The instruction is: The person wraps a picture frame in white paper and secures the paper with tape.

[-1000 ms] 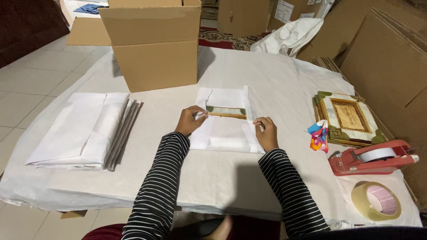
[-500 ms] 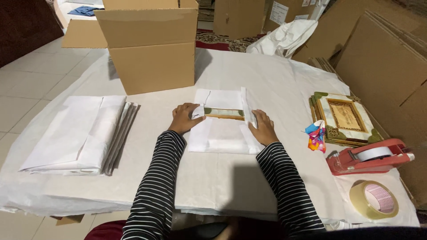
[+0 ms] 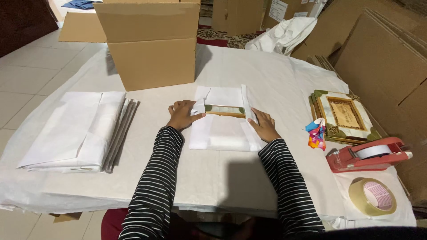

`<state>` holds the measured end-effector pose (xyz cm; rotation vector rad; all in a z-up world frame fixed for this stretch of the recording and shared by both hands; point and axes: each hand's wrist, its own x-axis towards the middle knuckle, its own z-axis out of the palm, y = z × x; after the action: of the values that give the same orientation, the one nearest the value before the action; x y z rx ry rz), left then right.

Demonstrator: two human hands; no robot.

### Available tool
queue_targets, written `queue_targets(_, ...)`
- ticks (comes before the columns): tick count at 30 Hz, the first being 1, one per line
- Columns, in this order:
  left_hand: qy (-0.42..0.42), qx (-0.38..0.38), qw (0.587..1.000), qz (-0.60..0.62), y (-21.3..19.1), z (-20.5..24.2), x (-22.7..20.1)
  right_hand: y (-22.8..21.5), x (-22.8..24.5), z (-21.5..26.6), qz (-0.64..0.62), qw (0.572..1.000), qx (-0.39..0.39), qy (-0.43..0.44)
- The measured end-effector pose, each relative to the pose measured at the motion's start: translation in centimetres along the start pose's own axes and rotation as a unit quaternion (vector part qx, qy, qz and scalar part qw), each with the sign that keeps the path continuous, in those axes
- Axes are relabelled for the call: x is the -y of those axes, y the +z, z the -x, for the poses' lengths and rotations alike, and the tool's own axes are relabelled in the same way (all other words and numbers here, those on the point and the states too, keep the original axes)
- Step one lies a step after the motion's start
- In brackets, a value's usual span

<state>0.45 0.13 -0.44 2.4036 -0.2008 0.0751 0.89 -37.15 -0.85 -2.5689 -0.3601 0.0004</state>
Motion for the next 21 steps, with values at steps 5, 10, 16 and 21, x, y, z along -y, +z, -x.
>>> queue_targets(5,0.004,0.014,1.000,0.002,-0.2,-0.6,0.2,-2.1,0.3,-0.2,-0.059,0.998,0.004,-0.009)
queue_targets(10,0.004,0.041,0.999,0.015,-0.6,-1.3,0.3,-3.3,0.0,-2.5,-0.143,0.989,0.026,-0.015)
queue_targets(16,0.001,0.057,0.998,0.032,-0.5,-2.2,0.8,-4.2,0.2,-4.5,-0.167,0.980,0.101,-0.025)
queue_targets(21,0.016,0.057,0.996,0.065,-0.6,-2.3,0.9,-3.7,-1.3,-6.0,-0.139,0.983,0.117,-0.008)
